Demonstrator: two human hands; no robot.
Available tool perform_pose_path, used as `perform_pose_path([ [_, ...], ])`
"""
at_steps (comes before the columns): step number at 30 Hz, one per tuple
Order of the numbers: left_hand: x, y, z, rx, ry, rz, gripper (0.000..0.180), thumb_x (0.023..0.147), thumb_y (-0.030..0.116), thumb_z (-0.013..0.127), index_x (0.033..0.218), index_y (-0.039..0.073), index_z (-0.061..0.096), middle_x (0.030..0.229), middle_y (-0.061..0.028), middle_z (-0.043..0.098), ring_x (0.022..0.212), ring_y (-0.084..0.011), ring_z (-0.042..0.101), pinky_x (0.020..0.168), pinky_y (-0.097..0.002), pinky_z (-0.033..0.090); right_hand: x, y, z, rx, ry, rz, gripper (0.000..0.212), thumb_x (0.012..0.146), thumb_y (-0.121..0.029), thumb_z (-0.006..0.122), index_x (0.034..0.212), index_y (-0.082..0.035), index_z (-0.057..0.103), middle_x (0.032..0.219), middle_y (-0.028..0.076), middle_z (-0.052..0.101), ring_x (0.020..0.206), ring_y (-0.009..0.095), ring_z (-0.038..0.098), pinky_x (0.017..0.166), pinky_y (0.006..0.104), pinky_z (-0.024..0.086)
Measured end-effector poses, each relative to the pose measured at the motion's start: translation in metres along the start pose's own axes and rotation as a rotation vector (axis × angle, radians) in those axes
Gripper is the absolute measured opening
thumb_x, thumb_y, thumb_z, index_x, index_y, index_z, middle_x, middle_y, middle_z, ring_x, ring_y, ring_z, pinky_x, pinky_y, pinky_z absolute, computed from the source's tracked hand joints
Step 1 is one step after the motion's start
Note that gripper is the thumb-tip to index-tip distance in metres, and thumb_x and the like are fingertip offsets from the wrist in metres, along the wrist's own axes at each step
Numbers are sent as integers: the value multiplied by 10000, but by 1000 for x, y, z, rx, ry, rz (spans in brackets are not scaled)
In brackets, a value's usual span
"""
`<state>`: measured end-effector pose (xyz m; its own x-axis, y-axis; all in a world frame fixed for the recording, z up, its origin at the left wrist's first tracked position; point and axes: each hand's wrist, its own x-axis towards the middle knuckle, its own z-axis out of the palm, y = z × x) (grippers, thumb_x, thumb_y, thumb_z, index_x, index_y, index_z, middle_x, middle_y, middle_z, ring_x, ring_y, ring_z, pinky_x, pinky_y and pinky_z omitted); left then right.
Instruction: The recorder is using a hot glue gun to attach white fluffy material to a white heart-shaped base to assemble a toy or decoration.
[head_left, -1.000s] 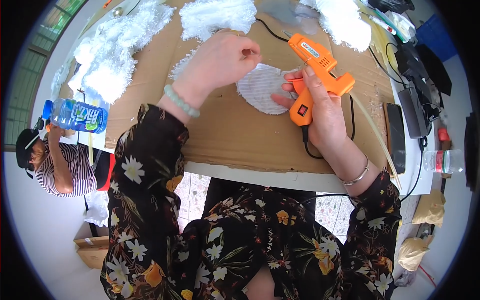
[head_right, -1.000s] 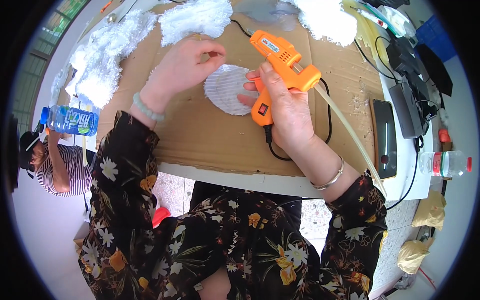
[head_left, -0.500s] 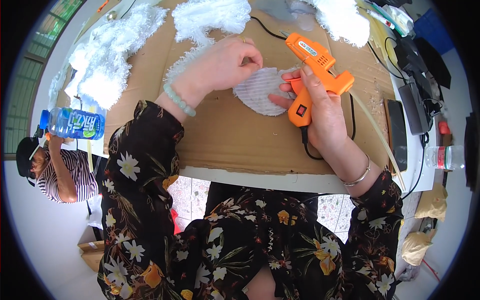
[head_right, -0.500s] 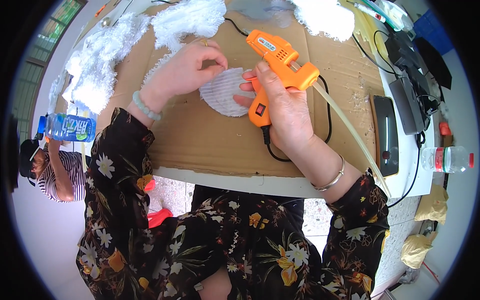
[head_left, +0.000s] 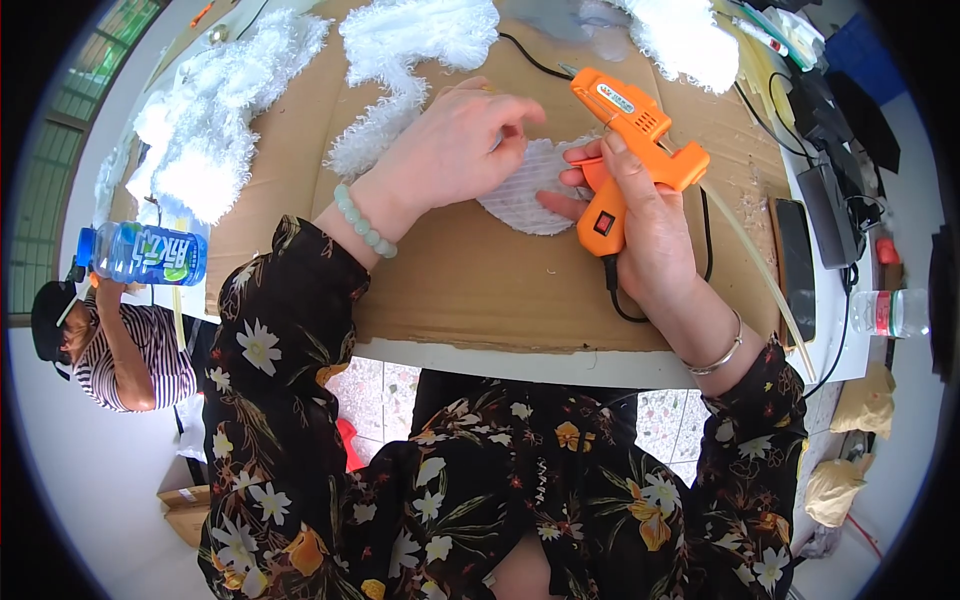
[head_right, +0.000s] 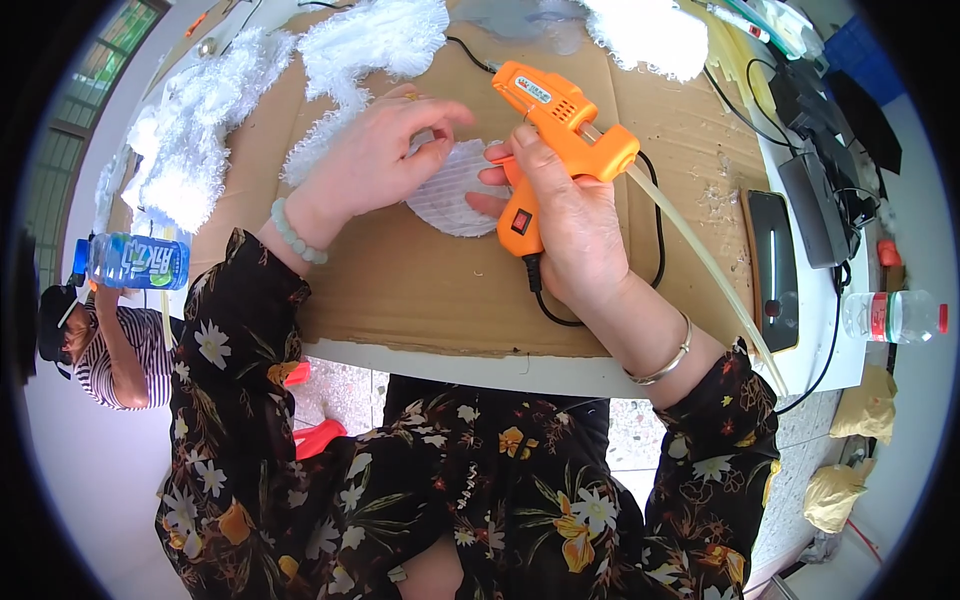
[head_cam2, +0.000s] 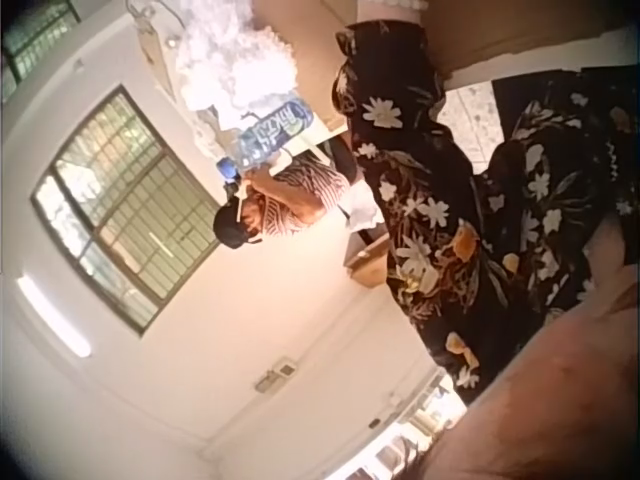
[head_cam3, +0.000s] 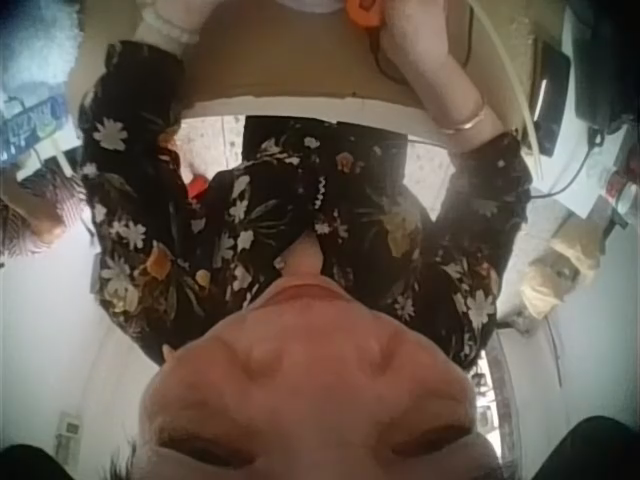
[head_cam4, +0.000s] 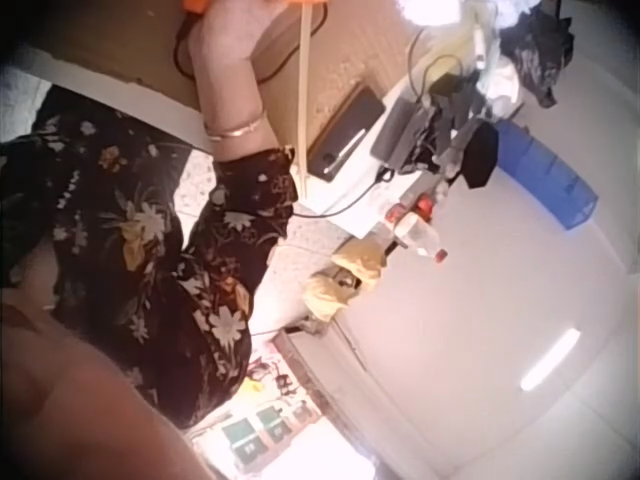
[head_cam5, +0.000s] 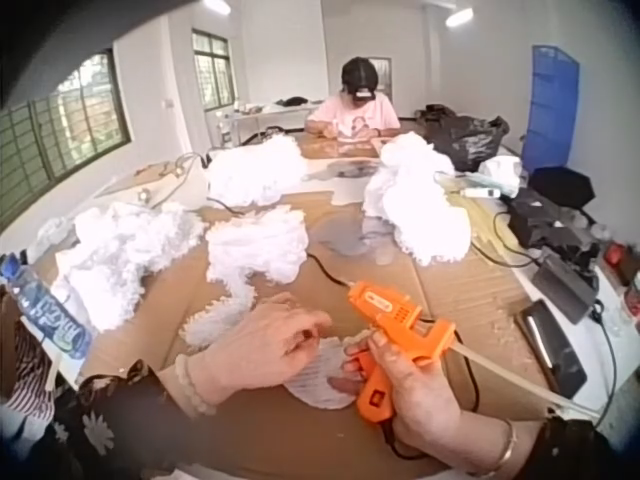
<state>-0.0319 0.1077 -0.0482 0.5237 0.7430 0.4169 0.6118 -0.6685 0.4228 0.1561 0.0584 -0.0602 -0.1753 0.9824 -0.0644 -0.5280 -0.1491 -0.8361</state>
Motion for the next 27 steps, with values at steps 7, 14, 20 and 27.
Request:
perform_pose_path([
  [7,4,-3,9,121,-71,38,235,710,51,509,864,96,681,780,-52,583,843,-241,533,770,-388,430,2,-2,-1,-13,5,15,241,930,-260,502,1019,-38,532,979,85,573,839,150,576,766,444,556],
  [14,0,2,-1,175,-88,147,261,698,7,506,853,111,688,808,-40,579,842,-238,515,779,-370,421,3,-1,-3,-13,-18,14,240,929,-262,506,1013,-40,537,978,75,577,844,140,576,776,438,550],
  [20,-4,-6,-20,39,64,72,285,690,-12,505,884,97,683,863,-43,598,849,-258,516,785,-362,435,1,0,2,-6,-34,11,232,929,-254,506,1009,-39,540,987,82,577,842,140,579,775,437,551],
  [27,-7,4,-7,225,-52,149,310,688,-34,496,911,81,680,887,-32,592,922,-245,518,865,-378,411,1,-2,1,-18,-17,19,231,927,-241,509,1038,-39,525,984,92,579,838,145,584,778,439,551],
])
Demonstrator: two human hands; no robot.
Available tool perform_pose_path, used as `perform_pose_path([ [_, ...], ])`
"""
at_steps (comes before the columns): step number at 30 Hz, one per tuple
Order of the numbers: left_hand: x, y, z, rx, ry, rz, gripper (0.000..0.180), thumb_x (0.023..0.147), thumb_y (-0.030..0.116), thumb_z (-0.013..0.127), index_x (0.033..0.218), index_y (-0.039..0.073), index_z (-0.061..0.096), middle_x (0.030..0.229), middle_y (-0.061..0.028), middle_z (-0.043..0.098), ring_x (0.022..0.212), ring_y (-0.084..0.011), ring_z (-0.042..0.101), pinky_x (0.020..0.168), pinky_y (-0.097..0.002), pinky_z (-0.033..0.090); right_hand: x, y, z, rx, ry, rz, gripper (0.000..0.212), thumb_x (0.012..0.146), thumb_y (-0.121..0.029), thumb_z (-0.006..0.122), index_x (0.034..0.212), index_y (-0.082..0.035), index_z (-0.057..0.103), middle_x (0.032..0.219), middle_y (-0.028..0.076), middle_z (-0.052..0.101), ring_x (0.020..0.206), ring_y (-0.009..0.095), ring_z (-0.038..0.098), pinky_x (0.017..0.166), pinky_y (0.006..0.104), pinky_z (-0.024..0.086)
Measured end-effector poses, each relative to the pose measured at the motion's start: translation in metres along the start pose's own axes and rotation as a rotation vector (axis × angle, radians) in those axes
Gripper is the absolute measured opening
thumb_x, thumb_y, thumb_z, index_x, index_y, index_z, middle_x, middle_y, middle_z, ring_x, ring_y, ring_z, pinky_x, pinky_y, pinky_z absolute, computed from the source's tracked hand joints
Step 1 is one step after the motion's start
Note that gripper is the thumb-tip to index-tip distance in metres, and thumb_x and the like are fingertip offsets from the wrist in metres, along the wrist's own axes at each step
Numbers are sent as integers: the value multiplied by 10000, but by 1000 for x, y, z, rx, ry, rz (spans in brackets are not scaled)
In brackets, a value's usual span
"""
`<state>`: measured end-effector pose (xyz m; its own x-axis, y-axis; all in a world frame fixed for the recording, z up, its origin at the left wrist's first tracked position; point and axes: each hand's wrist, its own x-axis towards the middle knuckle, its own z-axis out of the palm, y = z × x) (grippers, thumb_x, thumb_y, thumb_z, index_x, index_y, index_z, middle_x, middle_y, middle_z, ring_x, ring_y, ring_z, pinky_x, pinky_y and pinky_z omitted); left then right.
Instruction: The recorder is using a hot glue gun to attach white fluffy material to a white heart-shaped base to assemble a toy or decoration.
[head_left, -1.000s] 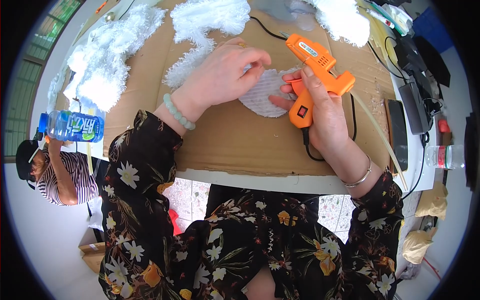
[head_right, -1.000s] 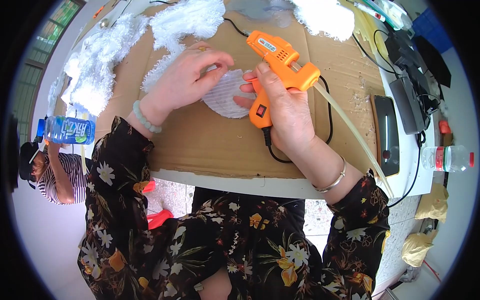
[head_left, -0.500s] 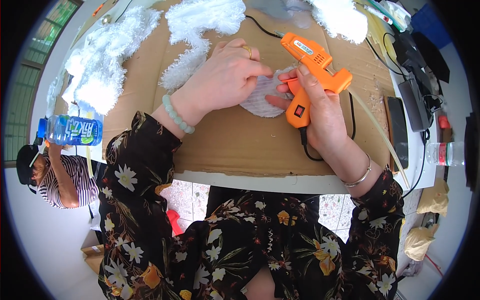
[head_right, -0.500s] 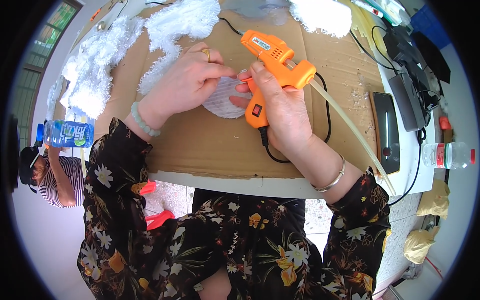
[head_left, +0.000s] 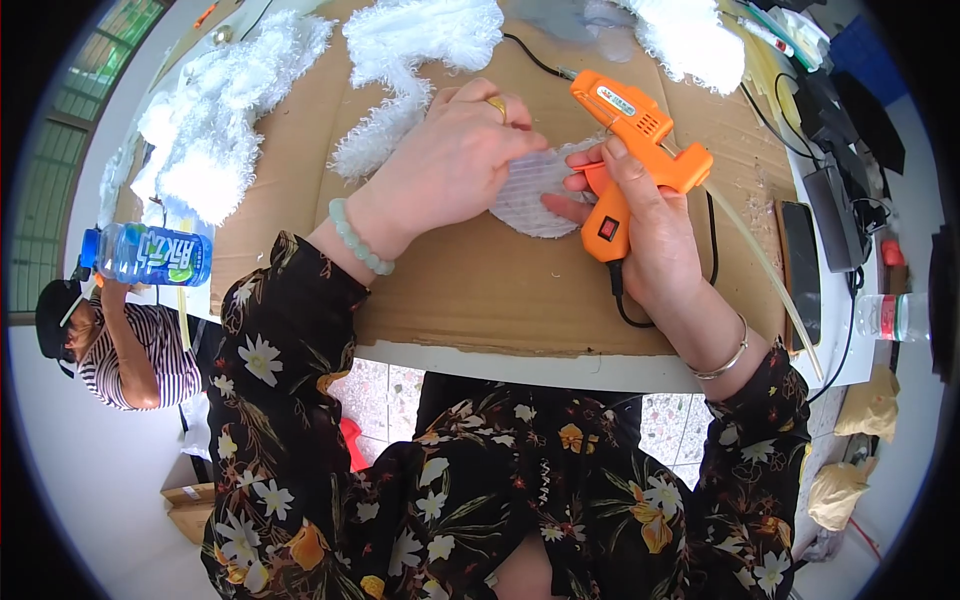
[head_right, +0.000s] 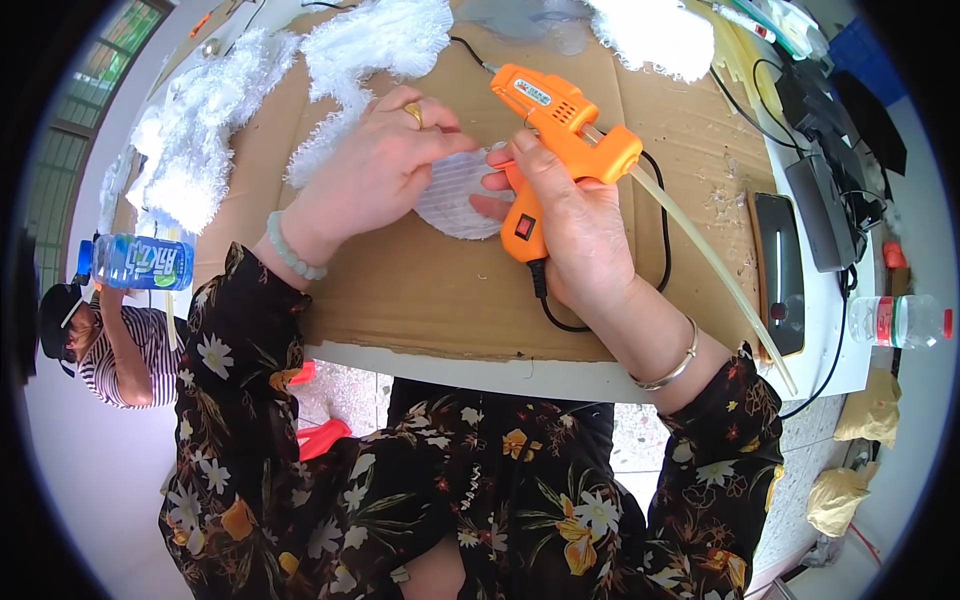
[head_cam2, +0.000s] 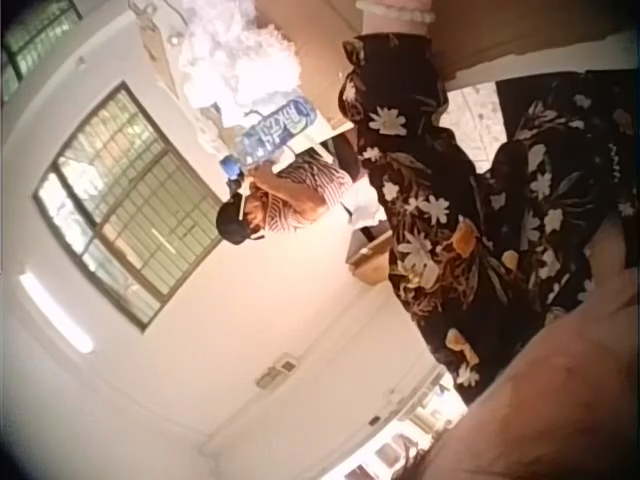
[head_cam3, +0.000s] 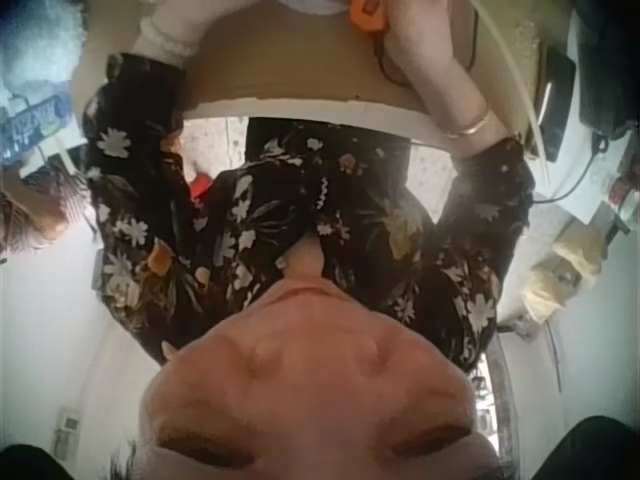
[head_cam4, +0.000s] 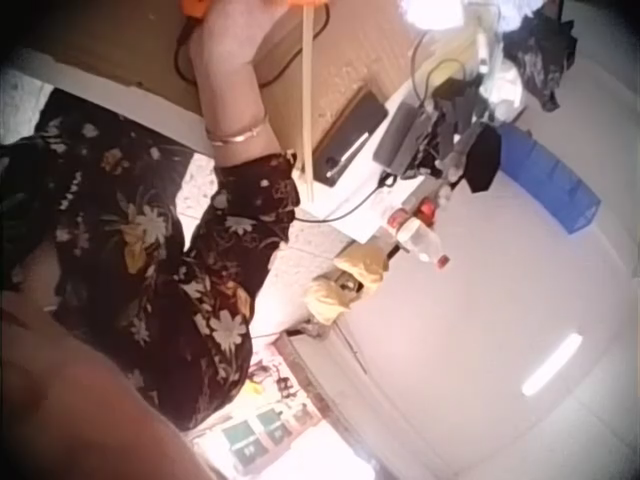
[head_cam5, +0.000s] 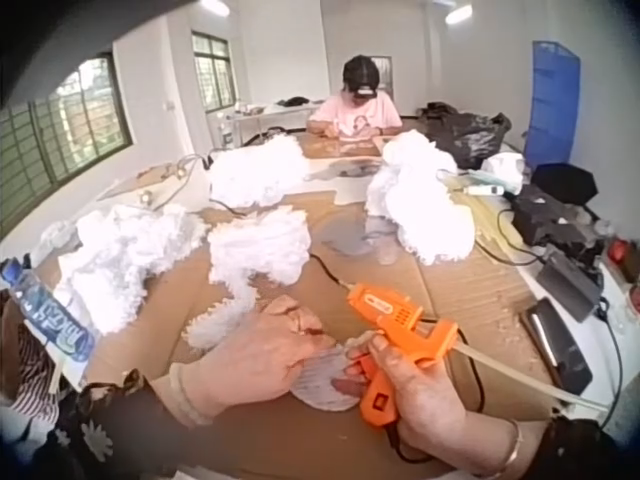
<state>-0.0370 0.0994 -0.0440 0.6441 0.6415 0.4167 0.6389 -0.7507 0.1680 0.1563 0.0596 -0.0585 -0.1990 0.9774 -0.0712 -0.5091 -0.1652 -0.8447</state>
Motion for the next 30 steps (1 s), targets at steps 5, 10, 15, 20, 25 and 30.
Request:
perform_pose_path([
  [5,2,-3,-1,-59,-27,-8,287,676,-45,504,868,75,680,884,-30,589,942,-239,514,886,-390,398,2,1,0,14,-7,12,246,926,-234,513,1076,-39,521,982,89,583,833,143,585,779,439,550],
  [10,3,-13,-7,-180,74,-54,255,667,-53,506,811,69,679,870,-45,591,926,-253,526,880,-386,407,2,-1,3,10,-37,0,260,923,-238,520,1090,-39,519,984,86,585,821,138,586,780,437,549],
  [15,0,-9,0,-23,102,76,259,668,-69,479,795,60,663,825,-73,598,841,-291,549,857,-369,421,3,-1,2,1,-21,20,259,922,-238,521,1082,-36,521,979,86,587,817,134,586,781,431,549],
  [20,3,-20,-14,-160,78,-57,242,668,-74,483,768,66,655,857,-50,602,898,-279,540,868,-380,414,2,-2,6,-3,-17,20,245,924,-239,516,1056,-32,526,980,92,584,813,132,584,781,426,550],
  [25,-5,-23,-6,-20,89,25,244,664,-86,467,748,63,641,864,-46,603,918,-283,539,863,-368,418,0,-3,6,-35,-10,16,227,932,-242,499,1000,-28,530,987,103,575,814,134,582,785,426,547],
  [30,-4,-28,-25,-148,56,-82,262,672,-85,469,768,75,652,898,-33,603,999,-296,521,876,-389,415,1,-4,10,-39,-20,2,230,933,-246,498,995,-27,530,985,100,574,816,136,582,790,426,544],
])
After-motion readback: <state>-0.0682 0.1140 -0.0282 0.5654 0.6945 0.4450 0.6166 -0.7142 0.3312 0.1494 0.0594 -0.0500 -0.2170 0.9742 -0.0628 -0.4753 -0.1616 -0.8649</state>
